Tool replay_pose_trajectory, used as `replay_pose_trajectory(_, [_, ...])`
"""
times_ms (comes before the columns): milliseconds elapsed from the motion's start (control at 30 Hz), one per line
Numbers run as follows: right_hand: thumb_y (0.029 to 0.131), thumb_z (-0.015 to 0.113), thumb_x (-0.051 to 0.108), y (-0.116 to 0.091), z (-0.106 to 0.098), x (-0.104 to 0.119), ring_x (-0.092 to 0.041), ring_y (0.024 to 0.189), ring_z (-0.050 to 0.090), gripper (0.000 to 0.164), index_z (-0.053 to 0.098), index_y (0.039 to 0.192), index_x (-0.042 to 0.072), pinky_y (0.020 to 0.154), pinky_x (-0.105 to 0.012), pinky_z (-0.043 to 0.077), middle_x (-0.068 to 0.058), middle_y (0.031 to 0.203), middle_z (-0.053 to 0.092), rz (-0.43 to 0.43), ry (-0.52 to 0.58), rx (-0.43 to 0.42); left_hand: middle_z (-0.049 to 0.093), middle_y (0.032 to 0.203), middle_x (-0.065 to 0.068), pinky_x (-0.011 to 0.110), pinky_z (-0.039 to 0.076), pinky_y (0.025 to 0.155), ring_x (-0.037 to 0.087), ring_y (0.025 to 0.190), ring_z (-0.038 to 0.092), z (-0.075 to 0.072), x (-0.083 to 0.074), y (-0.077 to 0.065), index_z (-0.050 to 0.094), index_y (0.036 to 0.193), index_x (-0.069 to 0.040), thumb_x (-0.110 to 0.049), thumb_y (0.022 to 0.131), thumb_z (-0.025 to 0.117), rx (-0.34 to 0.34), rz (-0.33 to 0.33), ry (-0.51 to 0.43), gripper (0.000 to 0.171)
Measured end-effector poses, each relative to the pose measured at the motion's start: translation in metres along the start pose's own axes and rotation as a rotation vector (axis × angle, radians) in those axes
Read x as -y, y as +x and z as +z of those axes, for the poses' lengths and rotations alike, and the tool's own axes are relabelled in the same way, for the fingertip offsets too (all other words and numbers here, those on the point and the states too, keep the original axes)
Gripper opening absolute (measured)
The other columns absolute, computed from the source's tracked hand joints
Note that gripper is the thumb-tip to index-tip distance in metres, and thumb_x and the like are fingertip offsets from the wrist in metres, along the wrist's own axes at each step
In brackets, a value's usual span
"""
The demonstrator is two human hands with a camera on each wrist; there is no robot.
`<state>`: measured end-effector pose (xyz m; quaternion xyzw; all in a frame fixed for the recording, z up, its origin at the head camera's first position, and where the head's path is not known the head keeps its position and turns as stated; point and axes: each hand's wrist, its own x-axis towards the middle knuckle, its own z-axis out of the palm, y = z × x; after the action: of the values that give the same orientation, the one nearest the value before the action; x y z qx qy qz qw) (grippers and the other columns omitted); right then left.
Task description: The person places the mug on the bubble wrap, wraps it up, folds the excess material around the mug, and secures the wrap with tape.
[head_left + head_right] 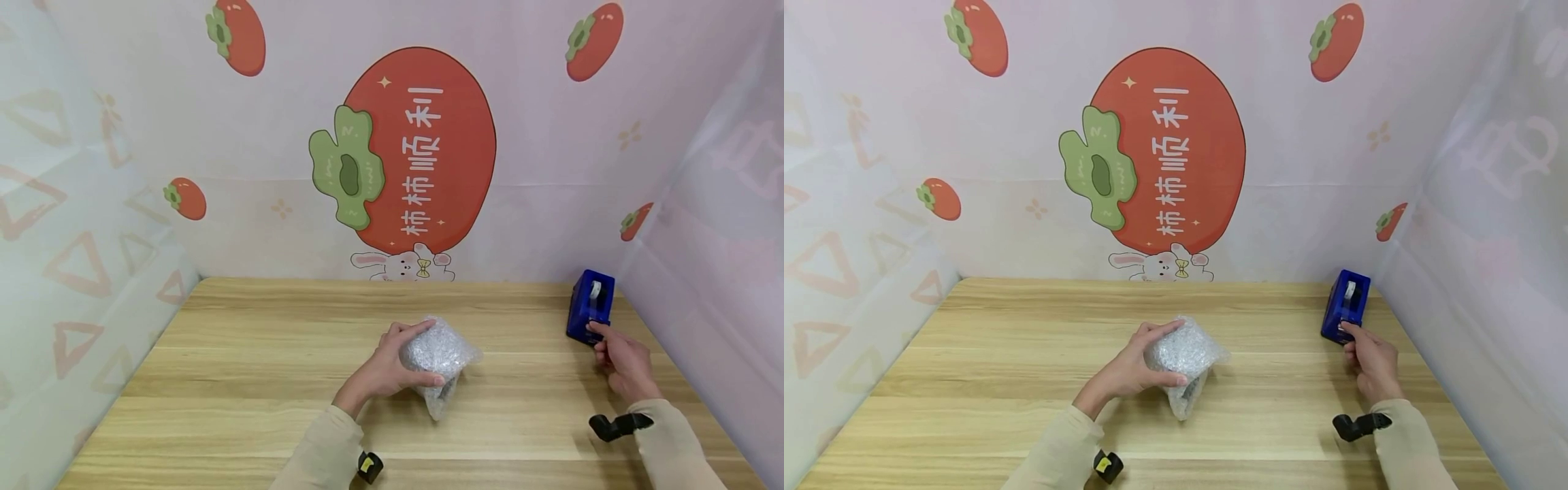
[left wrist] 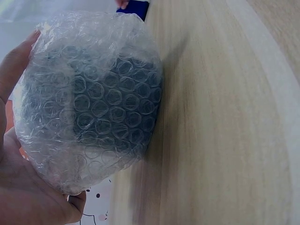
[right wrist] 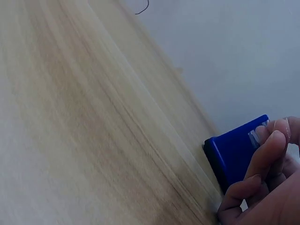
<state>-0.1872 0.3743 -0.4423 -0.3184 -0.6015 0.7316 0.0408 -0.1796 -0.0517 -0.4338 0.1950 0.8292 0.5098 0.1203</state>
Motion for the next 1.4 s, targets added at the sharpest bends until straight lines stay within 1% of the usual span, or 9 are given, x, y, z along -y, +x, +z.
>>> replay_pose_trajectory(200, [0.098, 0.067, 0.024, 0.001, -0.002, 0.003, -0.007, 0.054, 0.051, 0.027, 0.077, 0.073, 0.021, 0.052, -0.024, 0.045, 0.005, 0.063, 0.057, 0.063, 0.107, 0.089, 0.042, 0.134, 0.007, 0.057, 0.040, 0.104, 0.031, 0.129, 0.036, 0.000, -0.001, 0.000, 0.044, 0.153, -0.041, -0.039, 0.075, 0.092, 0.000, -0.011, -0.006, 0.092])
replay_pose_trajectory(300, [0.099, 0.066, 0.024, 0.002, -0.003, 0.005, -0.008, 0.055, 0.050, 0.029, 0.077, 0.073, 0.020, 0.054, -0.024, 0.044, 0.005, 0.063, 0.057, 0.094, 0.138, 0.124, 0.042, 0.134, 0.006, 0.056, 0.040, 0.104, 0.030, 0.129, 0.036, 0.000, -0.001, -0.001, 0.044, 0.153, -0.042, -0.039, 0.074, 0.092, 0.000, -0.014, -0.007, 0.092])
replay_pose_trajectory(400, [0.100, 0.064, 0.023, 0.002, -0.003, 0.007, -0.008, 0.055, 0.050, 0.031, 0.077, 0.073, 0.020, 0.055, -0.025, 0.044, 0.006, 0.063, 0.057, 0.115, 0.150, 0.136, 0.042, 0.134, 0.006, 0.056, 0.041, 0.104, 0.030, 0.128, 0.036, 0.000, -0.002, -0.001, 0.044, 0.153, -0.041, -0.039, 0.074, 0.092, 0.002, -0.014, -0.011, 0.092])
replay_pose_trajectory(600, [0.100, 0.063, 0.021, -0.001, 0.001, 0.011, -0.008, 0.057, 0.051, 0.031, 0.076, 0.072, 0.018, 0.056, -0.026, 0.044, 0.007, 0.064, 0.059, 0.152, 0.150, 0.127, 0.042, 0.134, 0.004, 0.055, 0.041, 0.104, 0.029, 0.127, 0.037, 0.000, -0.002, -0.002, 0.044, 0.153, -0.041, -0.040, 0.073, 0.092, -0.001, -0.014, -0.007, 0.093])
replay_pose_trajectory(767, [0.101, 0.058, 0.019, -0.002, 0.002, 0.014, -0.007, 0.056, 0.050, 0.036, 0.075, 0.070, 0.018, 0.055, -0.025, 0.042, 0.008, 0.063, 0.058, 0.167, 0.131, 0.120, 0.042, 0.133, 0.004, 0.055, 0.040, 0.103, 0.029, 0.126, 0.037, 0.000, -0.001, 0.000, 0.044, 0.153, -0.040, -0.041, 0.073, 0.092, 0.000, -0.010, -0.005, 0.093])
replay_pose_trajectory(967, [0.100, 0.057, 0.017, 0.000, 0.004, 0.015, -0.006, 0.056, 0.049, 0.036, 0.074, 0.067, 0.017, 0.054, -0.024, 0.042, 0.008, 0.061, 0.057, 0.174, 0.117, 0.092, 0.042, 0.133, 0.004, 0.054, 0.041, 0.103, 0.029, 0.126, 0.037, 0.000, -0.001, 0.000, 0.045, 0.152, -0.040, -0.041, 0.073, 0.092, 0.001, -0.010, -0.004, 0.092])
replay_pose_trajectory(1167, [0.100, 0.059, 0.020, 0.001, 0.006, 0.013, -0.005, 0.055, 0.051, 0.035, 0.074, 0.067, 0.019, 0.052, -0.023, 0.043, 0.009, 0.062, 0.060, 0.134, 0.089, 0.060, 0.042, 0.133, 0.005, 0.055, 0.040, 0.103, 0.029, 0.126, 0.037, 0.000, 0.000, 0.000, 0.045, 0.152, -0.041, -0.040, 0.073, 0.092, -0.002, -0.012, -0.006, 0.092])
replay_pose_trajectory(1333, [0.098, 0.066, 0.024, -0.002, 0.007, 0.009, -0.007, 0.057, 0.056, 0.028, 0.075, 0.072, 0.021, 0.055, -0.023, 0.047, 0.008, 0.066, 0.064, 0.081, 0.082, 0.051, 0.042, 0.132, 0.006, 0.056, 0.041, 0.103, 0.030, 0.126, 0.037, 0.001, 0.001, 0.000, 0.045, 0.152, -0.040, -0.039, 0.074, 0.092, -0.006, -0.014, -0.006, 0.091])
replay_pose_trajectory(1400, [0.096, 0.070, 0.024, -0.003, 0.008, 0.008, -0.007, 0.057, 0.057, 0.025, 0.075, 0.072, 0.021, 0.056, -0.023, 0.048, 0.008, 0.066, 0.065, 0.079, 0.084, 0.038, 0.042, 0.132, 0.007, 0.056, 0.041, 0.102, 0.031, 0.126, 0.038, 0.001, 0.002, 0.000, 0.045, 0.153, -0.039, -0.038, 0.074, 0.092, -0.007, -0.009, -0.004, 0.092])
